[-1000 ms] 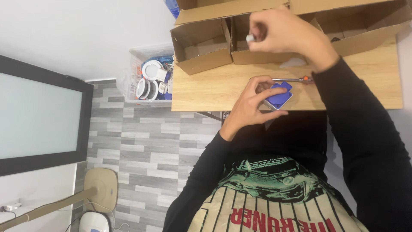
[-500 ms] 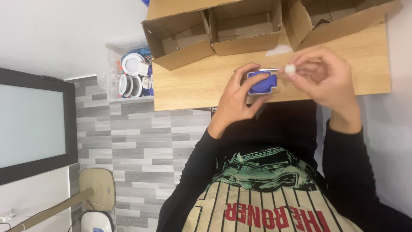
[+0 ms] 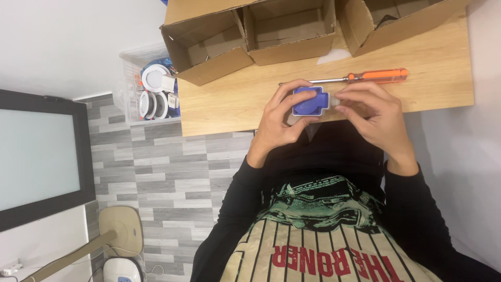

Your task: The person uses a screwdriver to tighten screws on a blue electrical box, then places it in a cardboard box. They pick up a black socket outlet, place it in the box, and then pick up another blue electrical box to begin screwing it together.

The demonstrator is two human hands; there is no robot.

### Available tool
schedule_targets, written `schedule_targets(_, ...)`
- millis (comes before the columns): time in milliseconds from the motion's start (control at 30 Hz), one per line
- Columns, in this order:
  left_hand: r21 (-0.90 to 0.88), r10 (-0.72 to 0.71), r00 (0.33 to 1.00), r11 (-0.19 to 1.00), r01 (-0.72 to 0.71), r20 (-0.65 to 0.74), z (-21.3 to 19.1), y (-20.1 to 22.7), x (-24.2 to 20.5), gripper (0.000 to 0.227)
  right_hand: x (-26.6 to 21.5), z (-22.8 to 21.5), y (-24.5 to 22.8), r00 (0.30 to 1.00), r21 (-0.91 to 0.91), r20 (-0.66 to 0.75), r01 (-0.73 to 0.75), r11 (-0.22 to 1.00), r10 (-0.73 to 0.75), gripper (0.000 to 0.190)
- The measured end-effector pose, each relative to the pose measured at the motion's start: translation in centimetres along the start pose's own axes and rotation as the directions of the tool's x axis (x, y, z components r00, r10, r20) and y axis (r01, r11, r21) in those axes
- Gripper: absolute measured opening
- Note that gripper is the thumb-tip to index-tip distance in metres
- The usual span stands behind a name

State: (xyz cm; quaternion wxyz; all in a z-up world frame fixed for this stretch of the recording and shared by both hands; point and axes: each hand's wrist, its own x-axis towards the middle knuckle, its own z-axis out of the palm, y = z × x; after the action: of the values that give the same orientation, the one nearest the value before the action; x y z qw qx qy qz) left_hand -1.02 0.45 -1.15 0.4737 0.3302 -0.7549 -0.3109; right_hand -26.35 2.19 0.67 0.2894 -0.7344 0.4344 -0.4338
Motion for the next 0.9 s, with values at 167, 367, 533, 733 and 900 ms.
schedule_targets(167, -0.075, 0.114, 0.987, 0.989, -0.123, -0.115, 0.6, -1.4, 0.2, 0.054, 0.0, 0.8, 1.5, 0.998, 0.045, -0.055, 0.039, 0.998, -0.036, 0.02)
schedule_targets(367, -0.101, 0.145, 0.981, 0.982, -0.158, -0.131, 0.8, -1.7, -0.2, 0.05, -0.4, 1.8, 2.6, 0.994, 0.134, -0.106, 0.035, 0.99, -0.021, 0.014)
schedule_targets(533, -0.124, 0.194, 0.969, 0.969, -0.214, -0.155, 0.8, -1.3, 0.1, 0.049, -1.1, 2.5, 4.1, 0.992, 0.196, -0.124, 0.017, 0.98, 0.007, 0.016)
schedule_targets(733, -0.1, 0.227, 0.953, 0.963, -0.25, -0.199, 1.2, -1.6, -0.1, 0.047, -1.9, 4.3, 4.9, 0.99, 0.249, -0.136, 0.009, 0.969, 0.026, 0.025)
schedule_targets(900, -0.065, 0.253, 0.938, 0.959, -0.275, -0.237, 1.4, -2.0, -0.2, 0.045, -1.4, 5.1, 3.5, 0.988, -0.074, -0.134, 0.062, 0.995, -0.072, 0.031)
